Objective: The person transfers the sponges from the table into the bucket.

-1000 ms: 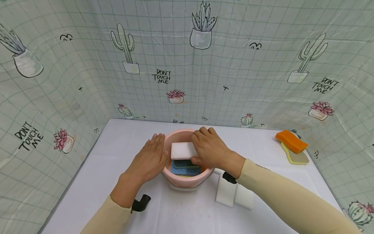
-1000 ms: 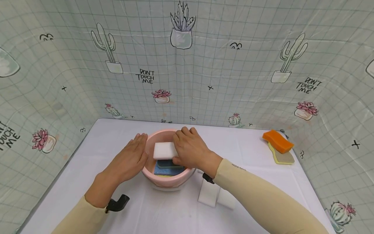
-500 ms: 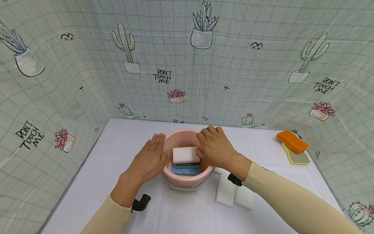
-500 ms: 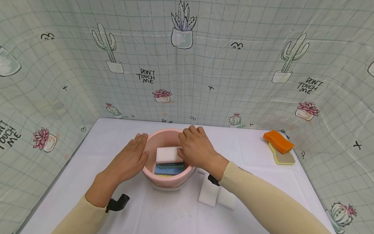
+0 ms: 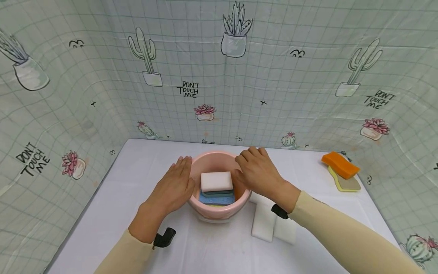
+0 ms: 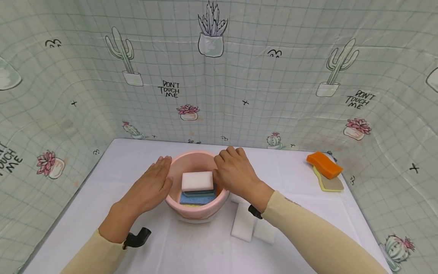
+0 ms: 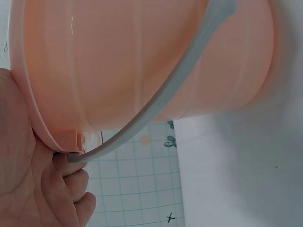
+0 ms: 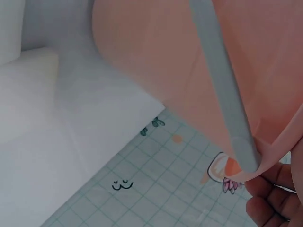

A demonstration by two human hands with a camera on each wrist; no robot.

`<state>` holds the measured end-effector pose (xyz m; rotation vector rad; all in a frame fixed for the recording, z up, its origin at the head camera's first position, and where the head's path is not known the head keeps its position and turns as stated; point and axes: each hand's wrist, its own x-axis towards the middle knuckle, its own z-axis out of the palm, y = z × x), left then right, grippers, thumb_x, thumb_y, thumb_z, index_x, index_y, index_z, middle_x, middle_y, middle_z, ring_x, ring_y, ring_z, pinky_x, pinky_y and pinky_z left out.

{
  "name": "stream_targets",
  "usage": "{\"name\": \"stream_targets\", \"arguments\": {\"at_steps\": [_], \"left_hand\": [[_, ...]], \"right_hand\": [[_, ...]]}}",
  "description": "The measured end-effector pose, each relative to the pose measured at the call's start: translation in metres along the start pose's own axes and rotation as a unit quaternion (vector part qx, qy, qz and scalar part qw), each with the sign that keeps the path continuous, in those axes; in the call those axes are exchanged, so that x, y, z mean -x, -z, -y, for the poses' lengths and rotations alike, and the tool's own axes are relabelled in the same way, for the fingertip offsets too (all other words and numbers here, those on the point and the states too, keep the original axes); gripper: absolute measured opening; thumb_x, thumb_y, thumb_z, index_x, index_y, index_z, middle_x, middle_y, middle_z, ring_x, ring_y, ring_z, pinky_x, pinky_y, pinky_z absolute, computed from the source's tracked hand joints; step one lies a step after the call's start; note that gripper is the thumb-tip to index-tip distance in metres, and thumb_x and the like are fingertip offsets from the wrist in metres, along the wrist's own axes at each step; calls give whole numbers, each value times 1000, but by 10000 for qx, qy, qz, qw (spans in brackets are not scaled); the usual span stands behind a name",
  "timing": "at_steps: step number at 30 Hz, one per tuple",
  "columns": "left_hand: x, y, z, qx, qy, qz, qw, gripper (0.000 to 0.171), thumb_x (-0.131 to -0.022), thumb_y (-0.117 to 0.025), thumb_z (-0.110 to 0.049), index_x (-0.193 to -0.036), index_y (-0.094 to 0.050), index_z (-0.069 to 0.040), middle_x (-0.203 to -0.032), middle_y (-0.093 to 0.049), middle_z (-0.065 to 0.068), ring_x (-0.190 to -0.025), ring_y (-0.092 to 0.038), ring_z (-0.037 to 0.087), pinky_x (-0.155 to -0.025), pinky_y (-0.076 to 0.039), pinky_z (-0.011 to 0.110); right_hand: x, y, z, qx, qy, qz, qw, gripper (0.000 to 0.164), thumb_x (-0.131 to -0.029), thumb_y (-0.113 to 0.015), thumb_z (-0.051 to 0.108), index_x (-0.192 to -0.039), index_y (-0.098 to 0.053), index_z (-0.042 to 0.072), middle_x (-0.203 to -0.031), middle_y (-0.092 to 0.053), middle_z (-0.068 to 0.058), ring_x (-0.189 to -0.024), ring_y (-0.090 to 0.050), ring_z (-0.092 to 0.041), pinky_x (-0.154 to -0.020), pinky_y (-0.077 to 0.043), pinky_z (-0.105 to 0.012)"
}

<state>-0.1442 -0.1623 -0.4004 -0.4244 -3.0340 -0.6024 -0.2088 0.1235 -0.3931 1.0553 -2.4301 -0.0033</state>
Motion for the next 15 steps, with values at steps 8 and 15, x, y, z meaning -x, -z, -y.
{"name": "stream_targets", "arguments": {"at_steps": [8, 15], "left_hand": [[1, 0, 1, 24, -22, 17, 10000, 63, -111, -40, -23, -163, -25, 9, -171, -27, 24, -162, -20, 38, -133, -19, 53], [1, 1, 0, 39, -23, 66, 10000, 63, -111, -39, -22, -163, -24, 9, -171, -27, 24, -162, -19, 39, -132, -19, 54]], "right_hand": [[5, 0, -3, 89, 50, -286, 9995, 18, -98, -73, 27, -102, -69, 10, -99, -68, -6, -92, -56, -27, -79, -43, -41], [14, 2, -13, 159, 63, -420, 9990, 15, -98, -72, 23, -97, -67, 9, -98, -68, -7, -91, -56, -29, -79, -43, -41]]}}
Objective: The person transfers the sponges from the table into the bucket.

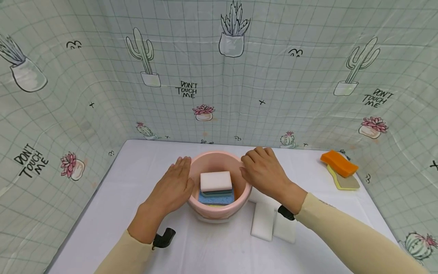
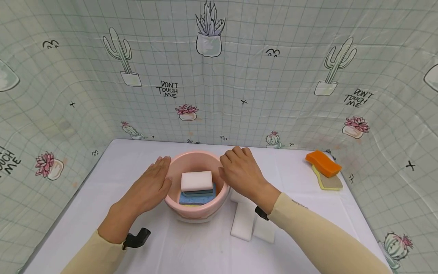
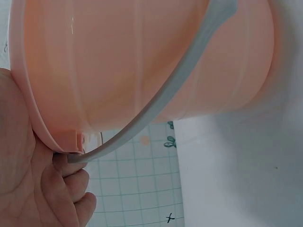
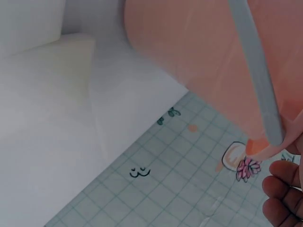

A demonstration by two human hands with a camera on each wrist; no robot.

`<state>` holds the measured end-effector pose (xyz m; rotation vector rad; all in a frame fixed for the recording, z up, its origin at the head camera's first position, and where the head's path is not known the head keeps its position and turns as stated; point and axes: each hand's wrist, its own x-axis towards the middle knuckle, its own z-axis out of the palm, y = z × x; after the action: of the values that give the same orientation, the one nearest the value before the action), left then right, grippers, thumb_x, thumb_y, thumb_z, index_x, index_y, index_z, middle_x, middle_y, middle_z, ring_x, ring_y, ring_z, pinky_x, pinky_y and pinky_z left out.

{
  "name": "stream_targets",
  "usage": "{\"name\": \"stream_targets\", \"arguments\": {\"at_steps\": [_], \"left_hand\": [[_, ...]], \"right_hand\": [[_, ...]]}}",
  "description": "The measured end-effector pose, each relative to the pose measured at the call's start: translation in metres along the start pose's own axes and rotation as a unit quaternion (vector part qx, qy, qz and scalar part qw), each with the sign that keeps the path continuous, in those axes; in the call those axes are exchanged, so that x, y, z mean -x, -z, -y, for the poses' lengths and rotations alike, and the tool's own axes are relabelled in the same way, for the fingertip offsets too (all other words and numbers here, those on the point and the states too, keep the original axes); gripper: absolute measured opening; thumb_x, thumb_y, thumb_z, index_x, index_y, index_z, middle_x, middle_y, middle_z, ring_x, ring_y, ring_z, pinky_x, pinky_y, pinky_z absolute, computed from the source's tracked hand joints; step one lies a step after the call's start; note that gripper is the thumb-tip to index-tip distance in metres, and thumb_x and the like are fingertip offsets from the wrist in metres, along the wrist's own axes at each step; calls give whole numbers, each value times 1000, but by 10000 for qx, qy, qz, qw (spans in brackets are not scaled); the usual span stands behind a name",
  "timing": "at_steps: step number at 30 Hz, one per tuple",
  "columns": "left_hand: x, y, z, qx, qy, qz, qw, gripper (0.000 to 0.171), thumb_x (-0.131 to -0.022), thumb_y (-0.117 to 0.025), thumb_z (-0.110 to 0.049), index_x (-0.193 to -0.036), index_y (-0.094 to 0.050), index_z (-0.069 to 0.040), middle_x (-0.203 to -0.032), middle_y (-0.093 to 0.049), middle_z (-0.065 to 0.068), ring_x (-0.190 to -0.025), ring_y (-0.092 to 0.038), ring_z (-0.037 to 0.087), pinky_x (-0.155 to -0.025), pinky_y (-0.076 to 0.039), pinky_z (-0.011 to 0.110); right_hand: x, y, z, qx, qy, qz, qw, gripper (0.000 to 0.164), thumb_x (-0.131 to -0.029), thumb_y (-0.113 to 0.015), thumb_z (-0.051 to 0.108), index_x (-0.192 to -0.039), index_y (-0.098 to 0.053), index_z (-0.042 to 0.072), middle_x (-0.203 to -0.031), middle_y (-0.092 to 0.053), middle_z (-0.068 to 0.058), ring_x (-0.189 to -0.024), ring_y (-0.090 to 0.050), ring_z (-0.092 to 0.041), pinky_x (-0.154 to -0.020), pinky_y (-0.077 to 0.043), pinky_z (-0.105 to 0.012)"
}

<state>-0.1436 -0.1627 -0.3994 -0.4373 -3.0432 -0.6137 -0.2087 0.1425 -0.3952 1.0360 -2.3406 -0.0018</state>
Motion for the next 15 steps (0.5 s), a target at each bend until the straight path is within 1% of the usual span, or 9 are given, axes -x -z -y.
{"name": "stream_targets", "arguments": {"at_steps": [3, 6, 11, 15], "left_hand": [[0, 0, 0, 1, 17, 21, 10000, 63, -111, -39, -23, -163, -23, 9, -172, -26, 24, -162, -19, 38, -133, -19, 53], [0, 0, 0, 3, 24, 25, 10000, 63, -111, -39, -23, -163, -23, 9, -172, -26, 24, -162, -18, 38, -133, -19, 54], [-1, -1, 0, -2, 20, 25, 10000, 63, -111, -38, -23, -164, -23, 9, -172, -26, 23, -162, -19, 38, -133, -19, 54], [-1, -1, 1, -7, 20, 17, 10000, 63, -111, -38, -23, -164, -23, 8, -172, -26, 24, -162, -19, 38, -132, -19, 54]], "right_hand": [[3, 1, -4, -6, 18, -151, 9999, 16, -98, -72, 24, -100, -69, 8, -98, -69, -8, -91, -57, -29, -78, -44, -43], [7, 1, -9, -27, 9, -214, 9998, 19, -97, -74, 24, -103, -70, 7, -100, -69, -9, -92, -58, -30, -78, -44, -43], [18, 3, -20, 54, -118, -85, 9999, 24, -93, -78, 24, -105, -70, 5, -102, -70, -10, -94, -58, -31, -80, -45, -45], [28, 3, -30, 180, -220, 14, 9996, 27, -92, -79, 25, -106, -70, 3, -102, -71, -11, -95, -59, -32, -80, -44, -45]]}}
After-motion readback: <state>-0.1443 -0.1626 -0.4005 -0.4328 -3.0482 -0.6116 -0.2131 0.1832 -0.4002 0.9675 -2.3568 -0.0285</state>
